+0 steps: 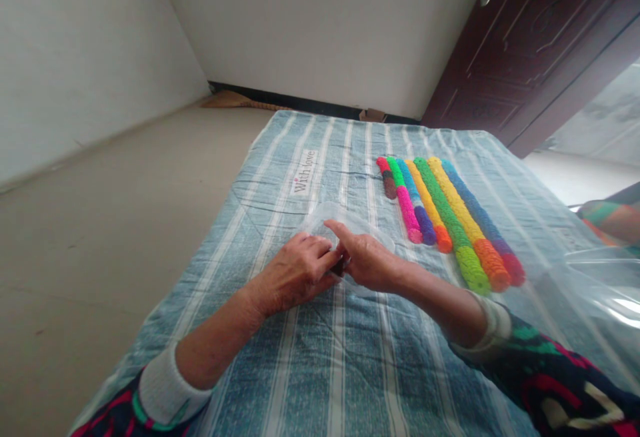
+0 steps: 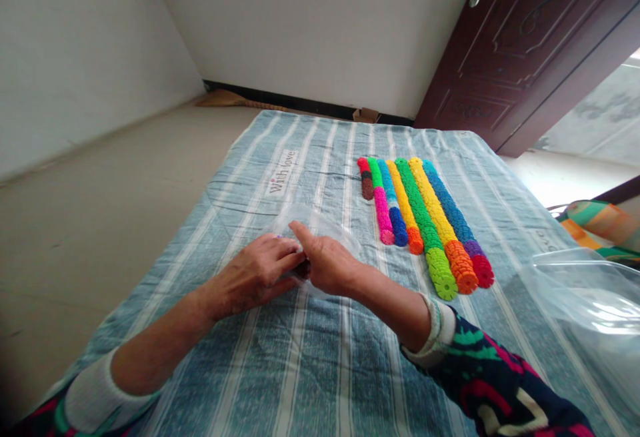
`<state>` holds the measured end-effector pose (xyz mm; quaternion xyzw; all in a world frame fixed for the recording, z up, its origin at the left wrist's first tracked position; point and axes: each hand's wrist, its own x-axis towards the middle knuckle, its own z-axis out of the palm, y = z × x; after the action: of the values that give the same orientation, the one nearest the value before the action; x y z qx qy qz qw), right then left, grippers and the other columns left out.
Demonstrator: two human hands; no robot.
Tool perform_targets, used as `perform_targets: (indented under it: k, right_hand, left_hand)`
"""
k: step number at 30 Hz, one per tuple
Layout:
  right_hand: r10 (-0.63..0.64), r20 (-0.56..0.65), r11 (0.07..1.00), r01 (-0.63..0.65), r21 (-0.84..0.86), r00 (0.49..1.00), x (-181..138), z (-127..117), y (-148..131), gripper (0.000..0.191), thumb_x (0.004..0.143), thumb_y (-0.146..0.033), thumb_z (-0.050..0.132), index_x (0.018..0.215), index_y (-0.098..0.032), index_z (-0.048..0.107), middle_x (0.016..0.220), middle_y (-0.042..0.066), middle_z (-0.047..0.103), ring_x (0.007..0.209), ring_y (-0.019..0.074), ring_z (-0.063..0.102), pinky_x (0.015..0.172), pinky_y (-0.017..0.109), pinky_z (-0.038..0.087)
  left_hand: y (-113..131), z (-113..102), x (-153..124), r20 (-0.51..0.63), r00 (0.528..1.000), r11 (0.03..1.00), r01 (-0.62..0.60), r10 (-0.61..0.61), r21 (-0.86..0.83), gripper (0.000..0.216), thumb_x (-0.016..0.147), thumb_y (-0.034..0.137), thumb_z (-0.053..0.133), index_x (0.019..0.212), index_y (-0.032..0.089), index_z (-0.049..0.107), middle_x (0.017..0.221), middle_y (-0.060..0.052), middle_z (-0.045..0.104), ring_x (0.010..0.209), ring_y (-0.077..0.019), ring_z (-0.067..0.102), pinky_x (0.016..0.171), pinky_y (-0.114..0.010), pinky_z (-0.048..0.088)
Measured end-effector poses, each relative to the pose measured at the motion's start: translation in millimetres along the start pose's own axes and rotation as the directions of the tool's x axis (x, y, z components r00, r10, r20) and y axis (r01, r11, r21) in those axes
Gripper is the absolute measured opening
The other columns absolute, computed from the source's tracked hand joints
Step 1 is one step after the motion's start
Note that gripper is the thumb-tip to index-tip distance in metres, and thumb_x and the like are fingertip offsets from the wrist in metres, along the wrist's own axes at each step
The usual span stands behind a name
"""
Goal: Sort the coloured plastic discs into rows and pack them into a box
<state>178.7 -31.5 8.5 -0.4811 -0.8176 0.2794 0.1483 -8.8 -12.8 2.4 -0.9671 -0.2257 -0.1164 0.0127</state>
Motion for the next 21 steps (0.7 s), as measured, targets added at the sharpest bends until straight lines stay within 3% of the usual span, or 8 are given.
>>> perform_targets:
  k: [7, 21]
  right_hand:
    - [-0.057, 0.029, 0.998, 0.057, 0.021, 0.998, 6, 0, 9, 0.073, 0.074, -0.006, 0.053, 0.142, -0.015, 0.026, 0.083, 0.001, 0.067, 0.072, 0.0158, 0.061, 0.060, 0.026, 0.040]
    - [-0.080, 0.065, 0.997, 0.080, 0.012, 0.995, 6, -5, 8, 0.070, 0.074, -0.002, 0.052, 0.139, -0.014, 0.030, 0.075, -0.002, 0.065, 0.068, 0.0136, 0.059, 0.058, 0.023, 0.037]
  left_hand:
    - [1, 0, 0, 0.005, 1.000, 1.000, 0.017, -0.017, -0.013, 0.023, 0.089, 0.030, 0.051, 0.104, 0.016, 0.059, 0.096, -0.010, 0.063, 0.089, -0.0219, 0.058, 0.079, -0.039, 0.047]
    - [3, -4, 0, 0.046, 0.999, 1.000, -0.011, 0.011, 0.012, 0.024, 0.089, 0.032, 0.051, 0.107, 0.018, 0.059, 0.098, -0.009, 0.062, 0.088, -0.0219, 0.056, 0.079, -0.039, 0.046]
